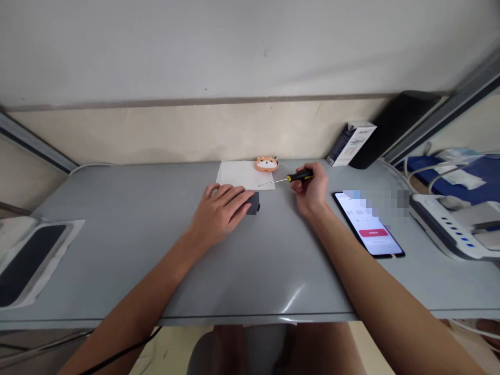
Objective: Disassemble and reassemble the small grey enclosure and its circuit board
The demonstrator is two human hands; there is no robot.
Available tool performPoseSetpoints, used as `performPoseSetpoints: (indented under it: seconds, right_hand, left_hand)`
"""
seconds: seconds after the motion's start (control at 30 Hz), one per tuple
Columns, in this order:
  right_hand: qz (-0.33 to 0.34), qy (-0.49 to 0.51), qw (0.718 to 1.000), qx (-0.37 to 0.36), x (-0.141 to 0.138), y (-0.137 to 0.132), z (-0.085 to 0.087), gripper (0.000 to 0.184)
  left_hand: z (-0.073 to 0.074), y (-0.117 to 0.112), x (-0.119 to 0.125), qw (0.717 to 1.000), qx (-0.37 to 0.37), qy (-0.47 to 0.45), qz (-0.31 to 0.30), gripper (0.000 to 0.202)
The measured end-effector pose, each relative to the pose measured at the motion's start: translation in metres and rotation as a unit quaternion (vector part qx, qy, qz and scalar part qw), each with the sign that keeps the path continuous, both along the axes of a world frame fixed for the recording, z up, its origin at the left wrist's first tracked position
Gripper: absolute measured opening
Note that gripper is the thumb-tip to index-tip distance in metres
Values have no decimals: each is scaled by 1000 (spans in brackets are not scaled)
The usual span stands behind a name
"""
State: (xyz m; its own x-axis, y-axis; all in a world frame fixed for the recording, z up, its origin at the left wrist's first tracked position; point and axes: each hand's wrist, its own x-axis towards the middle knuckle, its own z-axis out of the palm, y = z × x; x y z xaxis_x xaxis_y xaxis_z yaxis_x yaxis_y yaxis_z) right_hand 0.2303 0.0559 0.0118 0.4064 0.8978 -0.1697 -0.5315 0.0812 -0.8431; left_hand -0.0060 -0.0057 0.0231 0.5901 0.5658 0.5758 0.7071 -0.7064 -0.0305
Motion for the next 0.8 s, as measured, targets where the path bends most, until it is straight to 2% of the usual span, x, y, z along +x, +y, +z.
performPoseSetpoints:
  seconds: [0.1,0.2,0.3,0.4,0.47,0.53,0.67,0.8]
  right_hand:
    - [-34,21,999,-8,-1,-2,4,11]
    - [-45,-7,999,0,1,-1,4,16]
    - [-61,-68,996,12,5,-1,0,22]
    - [-67,-146,984,81,6,-5,1,24]
    - [-59,-210,965,143,3,-12,7,28]
    - [-34,-272,944,182,-2,-23,14,30]
    - [15,-363,903,228,-15,-46,25,27]
    - [-8,-464,829,311,-25,-61,26,32]
  left_hand:
    - [1,-1,-11,997,-58,-39,-9,29]
    - [5,0,-26,983,-137,-122,-7,34]
    - [6,4,-36,945,-245,-215,1,26]
    - [1,9,-36,899,-322,-295,16,27]
    - [-5,13,-31,878,-340,-336,28,33]
    - [-10,16,-26,867,-346,-356,40,38]
    - [-17,18,-17,864,-355,-351,62,39]
    - [-18,18,-12,872,-351,-328,92,36]
